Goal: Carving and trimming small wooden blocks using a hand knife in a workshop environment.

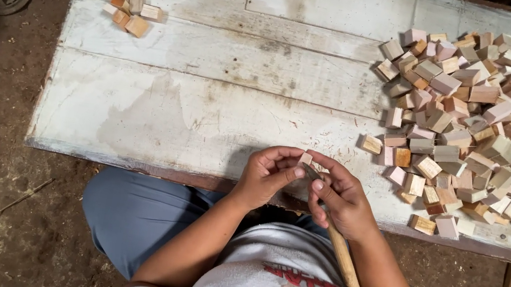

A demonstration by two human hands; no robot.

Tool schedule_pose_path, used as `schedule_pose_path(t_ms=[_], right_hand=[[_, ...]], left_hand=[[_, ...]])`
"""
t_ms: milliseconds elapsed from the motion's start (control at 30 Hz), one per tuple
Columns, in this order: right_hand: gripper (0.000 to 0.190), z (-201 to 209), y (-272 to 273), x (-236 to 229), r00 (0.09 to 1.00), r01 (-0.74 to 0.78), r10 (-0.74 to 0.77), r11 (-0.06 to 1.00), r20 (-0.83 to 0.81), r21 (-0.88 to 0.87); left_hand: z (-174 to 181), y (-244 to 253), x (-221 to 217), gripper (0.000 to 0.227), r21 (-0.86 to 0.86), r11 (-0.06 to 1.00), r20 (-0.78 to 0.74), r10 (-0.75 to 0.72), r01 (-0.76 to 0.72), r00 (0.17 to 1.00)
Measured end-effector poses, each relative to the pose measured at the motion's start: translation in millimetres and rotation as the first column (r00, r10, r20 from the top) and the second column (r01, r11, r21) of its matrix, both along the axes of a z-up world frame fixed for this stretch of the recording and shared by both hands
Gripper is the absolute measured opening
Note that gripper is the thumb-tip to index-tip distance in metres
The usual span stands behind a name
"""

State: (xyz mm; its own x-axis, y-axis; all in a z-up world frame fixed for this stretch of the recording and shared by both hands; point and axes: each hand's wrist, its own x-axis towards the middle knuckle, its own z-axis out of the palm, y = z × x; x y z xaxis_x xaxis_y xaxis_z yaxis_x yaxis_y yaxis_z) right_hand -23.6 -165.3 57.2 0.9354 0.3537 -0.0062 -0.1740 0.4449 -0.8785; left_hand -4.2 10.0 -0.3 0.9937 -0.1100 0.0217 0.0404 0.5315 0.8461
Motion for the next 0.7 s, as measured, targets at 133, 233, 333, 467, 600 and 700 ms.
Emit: schedule_pose_path(t_ms=[133,233,333,467,600,700], right_hand=[[0.034,-20,-18,5,0.994,0.108,-0.11,0.991,-0.021,-0.082],[0.04,-8,-9,1,0.995,0.081,-0.082,0.997,-0.062,-0.019],[0.044,-2,0,5,0.999,0.007,-0.006,1.0,-0.036,0.025],[0.039,-4,2,11,0.998,0.017,-0.017,1.0,-0.066,0.005],[0.036,-18,-1,22,0.996,0.037,-0.04,0.999,-0.077,-0.039],[0.036,-24,-7,34,0.992,0.083,-0.089,0.994,-0.088,-0.065]], left_hand=[[24,-8,-7,0.038,-0.056,0.998,-0.013,-0.043,0.042,0.999],[19,-3,-3,0.037,-0.046,0.999,-0.018,-0.004,0.003,1.0],[15,-1,-2,0.035,-0.014,1.0,-0.002,-0.01,0.009,1.0],[2,3,1,0.035,-0.067,0.998,-0.05,-0.013,0.01,0.999],[-6,9,4,0.039,-0.121,0.993,-0.056,-0.019,0.012,0.998],[6,10,0,0.042,-0.135,0.991,-0.046,-0.029,0.023,0.999]])
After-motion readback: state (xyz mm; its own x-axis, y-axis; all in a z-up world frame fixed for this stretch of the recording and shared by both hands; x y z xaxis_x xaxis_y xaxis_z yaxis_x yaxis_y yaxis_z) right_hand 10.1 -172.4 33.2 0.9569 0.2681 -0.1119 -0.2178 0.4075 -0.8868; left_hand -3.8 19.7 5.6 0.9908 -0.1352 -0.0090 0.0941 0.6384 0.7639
